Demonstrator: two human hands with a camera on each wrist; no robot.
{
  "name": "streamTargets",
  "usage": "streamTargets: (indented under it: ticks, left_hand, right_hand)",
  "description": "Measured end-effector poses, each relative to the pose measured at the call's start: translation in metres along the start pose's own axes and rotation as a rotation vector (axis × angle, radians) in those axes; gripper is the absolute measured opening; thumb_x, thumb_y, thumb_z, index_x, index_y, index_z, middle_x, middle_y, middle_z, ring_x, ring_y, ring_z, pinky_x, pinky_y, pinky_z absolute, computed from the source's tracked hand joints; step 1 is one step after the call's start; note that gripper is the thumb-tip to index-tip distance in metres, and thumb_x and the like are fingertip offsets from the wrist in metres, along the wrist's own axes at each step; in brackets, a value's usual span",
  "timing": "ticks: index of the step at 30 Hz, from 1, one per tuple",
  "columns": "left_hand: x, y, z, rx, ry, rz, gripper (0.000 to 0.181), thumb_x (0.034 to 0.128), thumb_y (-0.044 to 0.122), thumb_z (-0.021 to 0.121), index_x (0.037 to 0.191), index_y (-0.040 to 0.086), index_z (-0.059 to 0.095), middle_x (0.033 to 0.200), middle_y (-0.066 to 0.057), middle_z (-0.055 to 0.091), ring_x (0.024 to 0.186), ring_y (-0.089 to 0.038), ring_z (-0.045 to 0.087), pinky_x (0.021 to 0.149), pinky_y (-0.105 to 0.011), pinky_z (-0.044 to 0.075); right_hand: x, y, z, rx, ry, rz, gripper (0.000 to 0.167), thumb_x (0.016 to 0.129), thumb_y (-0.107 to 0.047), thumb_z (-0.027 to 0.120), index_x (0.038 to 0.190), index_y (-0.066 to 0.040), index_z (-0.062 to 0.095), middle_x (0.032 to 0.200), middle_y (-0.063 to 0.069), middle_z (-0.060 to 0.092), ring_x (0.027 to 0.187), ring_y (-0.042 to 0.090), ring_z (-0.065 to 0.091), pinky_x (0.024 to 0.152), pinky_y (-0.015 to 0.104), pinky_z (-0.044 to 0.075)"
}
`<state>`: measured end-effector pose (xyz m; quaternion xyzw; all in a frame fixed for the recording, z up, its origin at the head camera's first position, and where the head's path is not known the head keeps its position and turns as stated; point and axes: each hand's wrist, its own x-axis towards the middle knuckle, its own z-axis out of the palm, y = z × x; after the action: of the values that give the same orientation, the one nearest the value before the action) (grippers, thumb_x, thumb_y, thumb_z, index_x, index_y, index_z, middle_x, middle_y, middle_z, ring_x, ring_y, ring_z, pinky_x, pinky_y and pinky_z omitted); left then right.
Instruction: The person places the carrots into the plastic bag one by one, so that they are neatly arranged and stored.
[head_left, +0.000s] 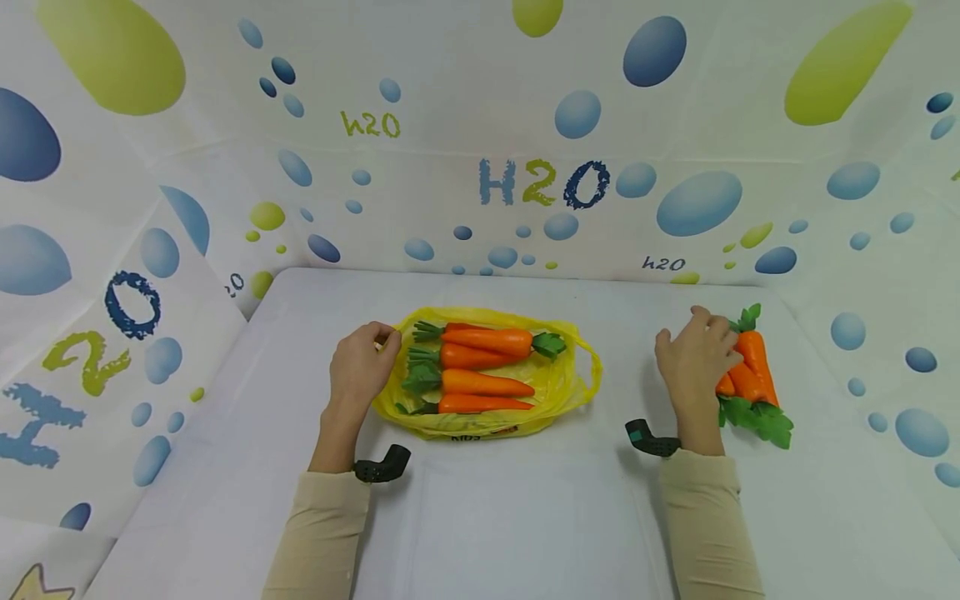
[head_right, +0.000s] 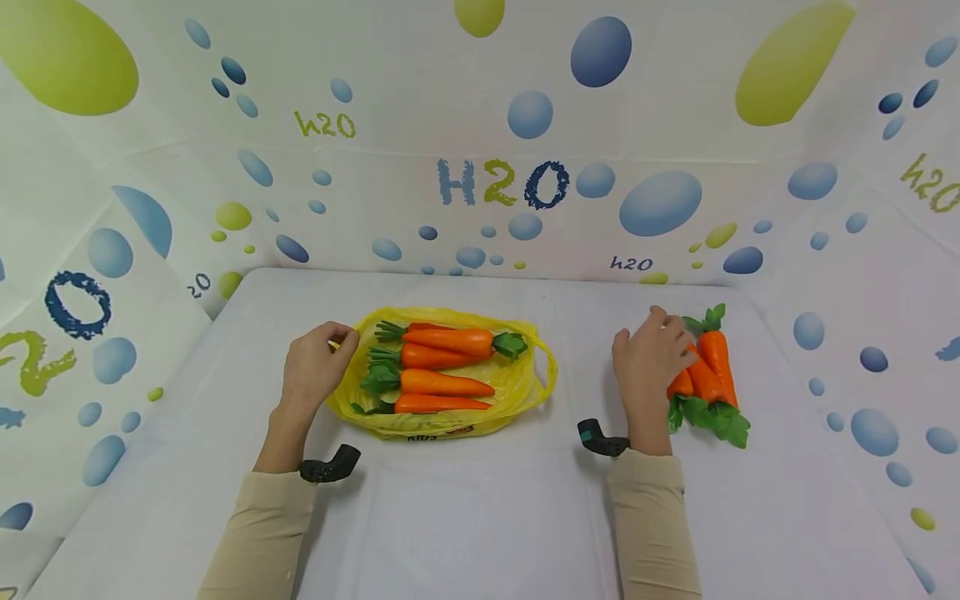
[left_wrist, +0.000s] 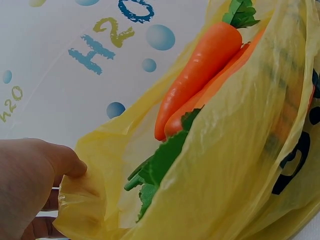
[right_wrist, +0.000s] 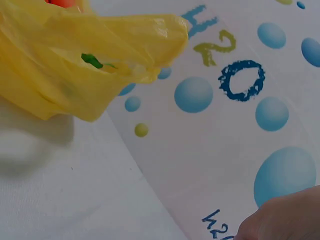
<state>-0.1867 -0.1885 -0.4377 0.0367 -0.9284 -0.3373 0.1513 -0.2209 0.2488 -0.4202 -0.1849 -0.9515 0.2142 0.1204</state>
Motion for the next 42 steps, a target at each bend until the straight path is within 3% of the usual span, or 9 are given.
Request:
streamTargets:
  ticks: [12,23,30,36,42]
  left_hand:
    - [-0.001,-0.002,0.001,0.0,0.006,0.018,0.032,0.0991,0.031,0.055,0.106,0.004,0.072,0.1,-0.014,0.074,0.064,-0.022,0.058,0.055,-0.028,0.045]
    - [-0.001,-0.001,0.001,0.0,0.002,0.012,0.031,0.0989,0.03,0.055,0.107,0.005,0.072,0.1,-0.014,0.074,0.066,-0.023,0.06,0.056,-0.028,0.045]
    - [0.0,-0.002,0.002,0.008,-0.003,0.01,0.032,0.0994,0.031,0.054,0.108,0.005,0.071,0.101,-0.014,0.074,0.068,-0.023,0.061,0.057,-0.028,0.046]
    - [0.0,-0.003,0.002,0.019,-0.012,0.005,0.033,0.0993,0.032,0.054,0.108,0.005,0.071,0.102,-0.014,0.074,0.071,-0.024,0.062,0.058,-0.028,0.046]
    - [-0.001,-0.002,0.002,0.017,-0.01,0.007,0.033,0.0993,0.032,0.054,0.109,0.005,0.072,0.102,-0.014,0.074,0.069,-0.024,0.062,0.056,-0.027,0.046]
  right_hand:
    - [0.003,0.017,0.004,-0.006,-0.065,0.067,0.063,0.097,-0.027,0.048,0.145,0.01,0.032,0.143,0.042,0.028,0.127,0.059,0.028,0.096,0.074,0.027]
    - [0.007,0.027,0.003,-0.047,-0.194,0.154,0.062,0.097,-0.027,0.046,0.14,0.016,0.031,0.141,0.045,0.023,0.128,0.065,0.026,0.1,0.079,0.024]
    - [0.007,0.033,0.003,-0.041,-0.229,0.181,0.062,0.094,-0.015,0.043,0.145,0.016,0.025,0.146,0.047,0.017,0.129,0.065,0.024,0.104,0.079,0.021]
    - [0.009,0.037,0.003,-0.117,-0.259,0.223,0.063,0.094,-0.014,0.045,0.141,0.024,0.027,0.14,0.049,0.025,0.128,0.063,0.029,0.107,0.073,0.027]
    - [0.01,0.043,0.002,-0.188,-0.277,0.199,0.056,0.094,-0.013,0.043,0.131,0.029,0.035,0.131,0.052,0.034,0.122,0.063,0.037,0.106,0.069,0.034]
